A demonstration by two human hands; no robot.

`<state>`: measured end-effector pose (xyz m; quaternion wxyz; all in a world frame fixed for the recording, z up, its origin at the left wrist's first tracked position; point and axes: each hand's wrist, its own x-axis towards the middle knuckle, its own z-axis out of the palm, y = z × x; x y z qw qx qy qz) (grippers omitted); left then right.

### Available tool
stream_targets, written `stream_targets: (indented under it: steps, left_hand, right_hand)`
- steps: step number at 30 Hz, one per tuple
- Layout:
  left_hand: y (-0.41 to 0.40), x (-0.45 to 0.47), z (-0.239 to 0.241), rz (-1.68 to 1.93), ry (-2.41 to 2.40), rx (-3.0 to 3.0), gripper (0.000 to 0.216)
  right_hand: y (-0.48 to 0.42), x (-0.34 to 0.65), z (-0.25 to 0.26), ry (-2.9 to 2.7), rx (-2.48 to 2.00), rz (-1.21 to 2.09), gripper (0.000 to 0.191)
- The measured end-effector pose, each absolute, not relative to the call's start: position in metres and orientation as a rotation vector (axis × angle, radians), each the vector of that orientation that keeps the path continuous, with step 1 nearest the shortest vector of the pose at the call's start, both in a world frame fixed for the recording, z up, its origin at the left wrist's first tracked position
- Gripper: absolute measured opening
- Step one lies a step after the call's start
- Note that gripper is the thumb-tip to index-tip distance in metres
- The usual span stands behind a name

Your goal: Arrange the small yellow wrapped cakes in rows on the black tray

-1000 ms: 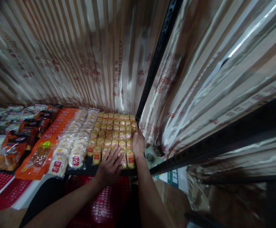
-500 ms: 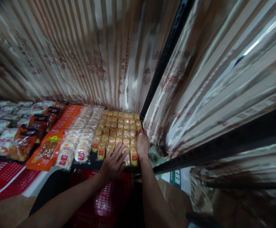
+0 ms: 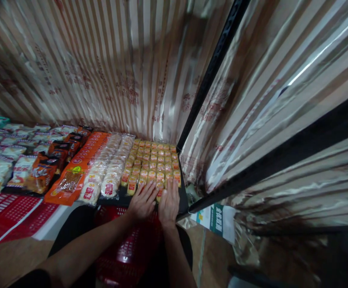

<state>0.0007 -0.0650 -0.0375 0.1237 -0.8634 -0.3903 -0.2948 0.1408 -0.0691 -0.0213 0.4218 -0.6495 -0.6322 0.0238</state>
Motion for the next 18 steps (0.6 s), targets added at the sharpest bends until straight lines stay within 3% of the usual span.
stream_targets:
  steps: [11, 18]
  left_hand:
    - [-0.153, -0.052, -0.084, -0.574, -1.235, -2.661, 0.052]
    - [-0.192, -0.07, -0.119, -0.309, -1.989, -2.864, 0.043]
  right_hand:
    - [-0.168, 0.054, -0.063, -1.844, -1.328, 0.167, 0.044]
    - [-0.205, 0.024, -0.128, -1.799, -1.498, 0.493, 0.044]
